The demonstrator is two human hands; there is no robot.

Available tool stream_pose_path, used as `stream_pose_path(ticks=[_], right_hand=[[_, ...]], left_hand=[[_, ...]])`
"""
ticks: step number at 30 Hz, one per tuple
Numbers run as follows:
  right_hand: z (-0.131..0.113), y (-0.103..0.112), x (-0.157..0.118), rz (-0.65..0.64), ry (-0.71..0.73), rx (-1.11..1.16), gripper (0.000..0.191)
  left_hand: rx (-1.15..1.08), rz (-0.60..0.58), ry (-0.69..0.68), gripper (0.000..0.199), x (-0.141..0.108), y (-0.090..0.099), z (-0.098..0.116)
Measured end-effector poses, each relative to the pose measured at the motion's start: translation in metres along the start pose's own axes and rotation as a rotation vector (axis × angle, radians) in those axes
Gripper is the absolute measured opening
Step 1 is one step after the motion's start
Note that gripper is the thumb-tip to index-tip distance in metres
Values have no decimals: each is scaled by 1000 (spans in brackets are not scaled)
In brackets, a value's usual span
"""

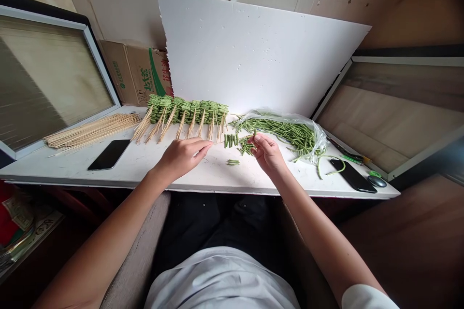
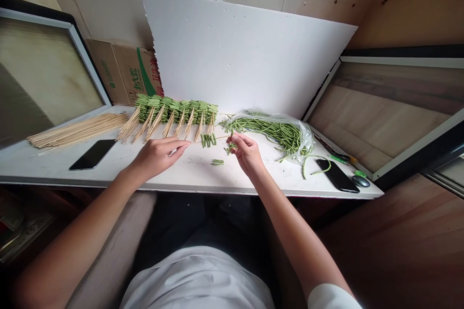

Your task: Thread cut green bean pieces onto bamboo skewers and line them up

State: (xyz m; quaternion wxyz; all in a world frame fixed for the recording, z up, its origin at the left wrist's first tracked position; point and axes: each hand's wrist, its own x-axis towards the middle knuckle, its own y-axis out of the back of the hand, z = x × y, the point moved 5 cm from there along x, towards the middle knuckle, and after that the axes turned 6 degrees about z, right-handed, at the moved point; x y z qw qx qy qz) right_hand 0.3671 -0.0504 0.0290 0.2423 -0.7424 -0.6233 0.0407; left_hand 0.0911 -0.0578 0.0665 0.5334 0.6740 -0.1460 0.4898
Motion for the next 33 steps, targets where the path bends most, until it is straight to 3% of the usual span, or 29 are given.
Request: stream_pose_path(ticks=[7,33], right_hand=[[3,3,1,45,21,-19,25],[13,5,2,11,45,-66,23]], left_hand=[[-1,-17,12,27,1,0,1],[59,-27,-15,32,1,3,3]])
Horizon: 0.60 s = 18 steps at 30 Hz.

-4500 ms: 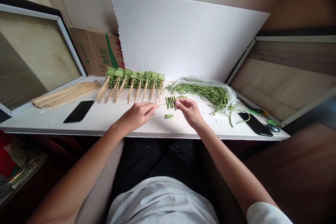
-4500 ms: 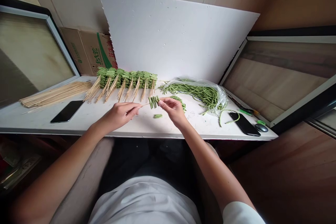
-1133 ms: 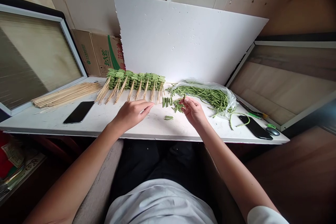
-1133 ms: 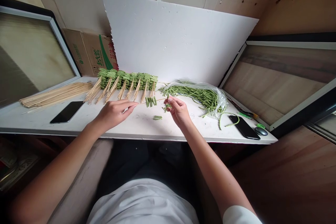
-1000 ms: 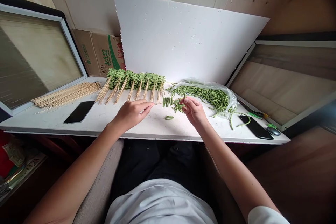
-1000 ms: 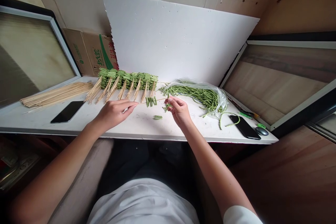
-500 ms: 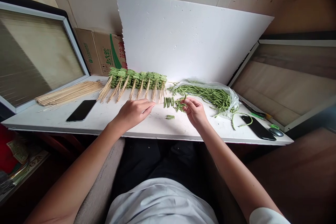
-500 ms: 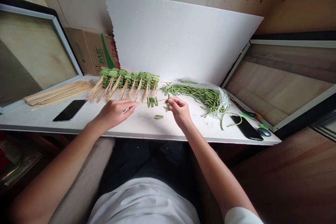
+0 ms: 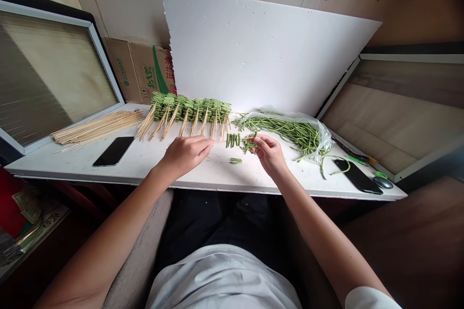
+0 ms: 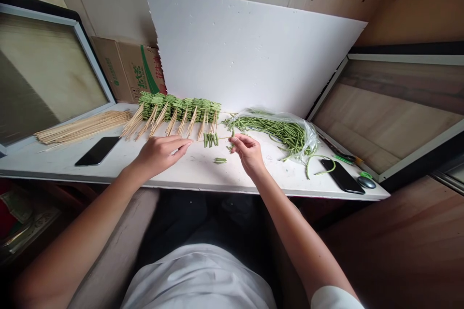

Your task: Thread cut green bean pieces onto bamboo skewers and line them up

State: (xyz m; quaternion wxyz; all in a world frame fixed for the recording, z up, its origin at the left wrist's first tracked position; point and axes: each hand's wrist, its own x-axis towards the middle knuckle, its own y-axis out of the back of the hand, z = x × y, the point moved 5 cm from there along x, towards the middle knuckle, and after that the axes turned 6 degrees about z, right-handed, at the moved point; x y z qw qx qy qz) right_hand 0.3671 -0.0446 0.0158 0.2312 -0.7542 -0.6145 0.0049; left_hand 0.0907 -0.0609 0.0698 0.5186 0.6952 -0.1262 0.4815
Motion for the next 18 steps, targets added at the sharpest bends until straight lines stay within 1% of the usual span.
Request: stream_pose_path(ticks=[3,6,10,13,15,18], right_hand=[[-1,-4,-2,-2,-7,6,23],[-3,-8,-4,2,-1,4,23],[-9,-6,-3,13,65,-46,21],[-17,-2,0,27,86,-60,22],[-22,-2,1,34,73,-47,22],[-29,-1,0,67,58,-20,21]], left_hand=[[45,16,-22,30,0,2,2],[50,6,-36,29,0,3,3],[-17,-41,-32,28,1,3,4],[-77,-34,-4,24,3,4,3],[-84,10,-1,20,4,6,1],[-35,149,-22,17,4,13,0]])
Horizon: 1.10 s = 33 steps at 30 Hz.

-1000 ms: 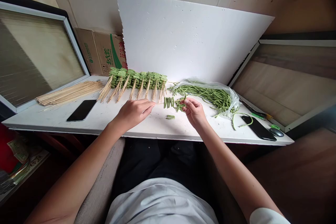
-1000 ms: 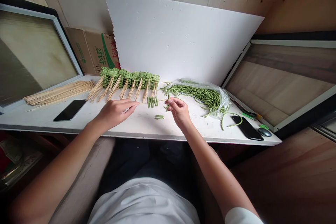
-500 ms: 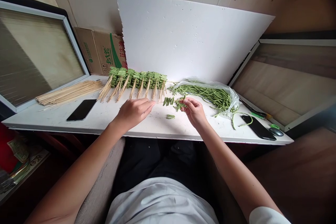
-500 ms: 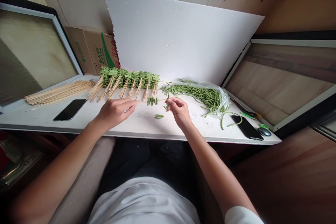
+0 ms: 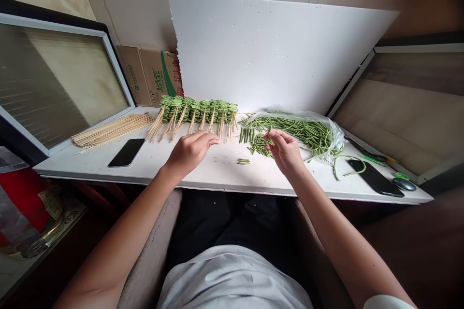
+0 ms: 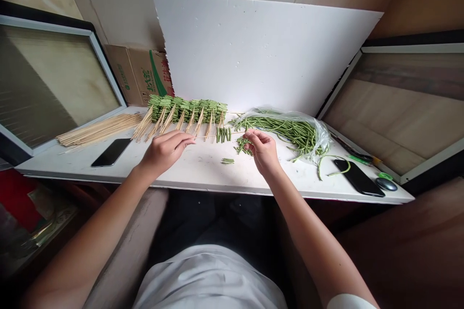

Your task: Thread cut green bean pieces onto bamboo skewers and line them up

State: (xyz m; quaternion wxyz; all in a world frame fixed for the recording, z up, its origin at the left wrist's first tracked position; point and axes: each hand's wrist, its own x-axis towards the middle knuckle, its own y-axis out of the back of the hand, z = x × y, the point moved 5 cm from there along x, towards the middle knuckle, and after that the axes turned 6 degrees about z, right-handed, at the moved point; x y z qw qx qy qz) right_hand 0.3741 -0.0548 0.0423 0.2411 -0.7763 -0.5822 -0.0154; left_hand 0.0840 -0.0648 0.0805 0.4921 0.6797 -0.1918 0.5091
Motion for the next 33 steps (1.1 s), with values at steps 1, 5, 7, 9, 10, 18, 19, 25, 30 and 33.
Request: stream_pose_path(ticks=[1,5,7,9,10,18,19,25,30,33], right_hand=[[-2,0,-1,7,-2,8,20],[-9,-4,-4,-9,9,24,19],[-11,-5,-4,-13,25,15,20],[-11,-5,-4,-16,43,-3,21],[-11,-5,-4,-18,52,-14,22],[-9,-2,-8,-49,247,-167,23],[-11,-3,-9,-55,287,-185,23],[-20,-10,-14,-53,421,-235,28],[-8,-8,-13,-30,305,-210,25],[3,-8,-15,-6,205,-184,25]], left_hand=[[22,41,-12,17,0,2,0],[74,66,-70,21,-4,1,2],[96,52,-92,24,-6,-2,3],[118,42,-107,28,-8,-5,2],[128,38,-111,31,-8,-6,2],[127,-1,-79,38,-11,-9,-15],[128,-14,-67,36,-12,-10,-17],[115,-44,11,31,-13,-12,-23],[-27,-11,102,38,-12,-11,-24],[-65,14,135,39,-11,-10,-26]])
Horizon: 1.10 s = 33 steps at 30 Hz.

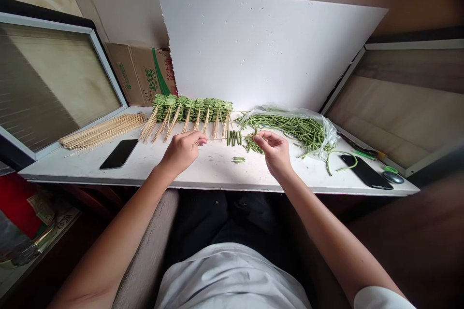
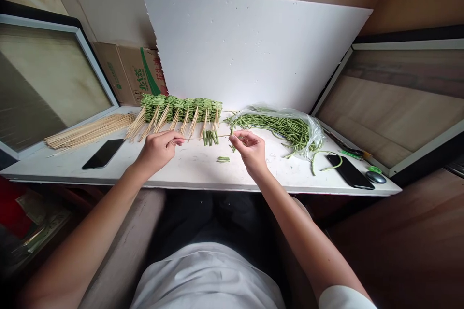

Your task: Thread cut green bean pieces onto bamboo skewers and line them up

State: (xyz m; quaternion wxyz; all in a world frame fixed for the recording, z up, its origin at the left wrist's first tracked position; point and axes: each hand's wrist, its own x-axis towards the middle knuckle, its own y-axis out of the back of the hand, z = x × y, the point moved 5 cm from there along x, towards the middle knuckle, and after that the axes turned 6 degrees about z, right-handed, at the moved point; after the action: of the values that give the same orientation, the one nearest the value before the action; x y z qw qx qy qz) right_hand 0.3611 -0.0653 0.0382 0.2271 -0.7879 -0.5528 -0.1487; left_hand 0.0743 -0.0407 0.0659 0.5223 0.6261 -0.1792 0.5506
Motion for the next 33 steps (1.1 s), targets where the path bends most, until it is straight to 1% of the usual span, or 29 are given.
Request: stream_pose_path(ticks=[3,9,12,15,18,21,23,25,27,28,31,33], right_hand=[[6,-4,-5,10,-55,-6,29],[4,-7,-12,81,46,-33,30],[3,-7,-13,88,46,-29,30],[4,-9,-16,83,62,-55,30],[4,-14,-21,55,125,-112,27],[0,-17,-24,45,225,-152,21],[-4,-17,-24,47,287,-187,20],[-6,-16,-23,41,318,-211,20],[-5,-16,-21,29,279,-207,21],[-2,-15,-21,27,221,-191,23],[14,-16,-22,35,-53,-90,30],[23,-19,-25,44,-191,-18,33]], left_hand=[[27,20,9,40,1,2,-2],[59,56,-34,41,1,2,1],[49,57,-19,41,-1,0,-2],[0,5,69,39,-1,-2,-13],[-32,-98,142,34,-2,-4,-26],[-53,-163,153,28,-4,-6,-31],[-70,-186,152,26,-5,-8,-31],[-69,-199,160,26,-6,-10,-29],[-56,-193,169,27,-6,-11,-28],[-56,-185,171,28,-6,-11,-28],[-86,-158,152,34,-6,-11,-30],[-97,-132,125,36,-5,-10,-32]])
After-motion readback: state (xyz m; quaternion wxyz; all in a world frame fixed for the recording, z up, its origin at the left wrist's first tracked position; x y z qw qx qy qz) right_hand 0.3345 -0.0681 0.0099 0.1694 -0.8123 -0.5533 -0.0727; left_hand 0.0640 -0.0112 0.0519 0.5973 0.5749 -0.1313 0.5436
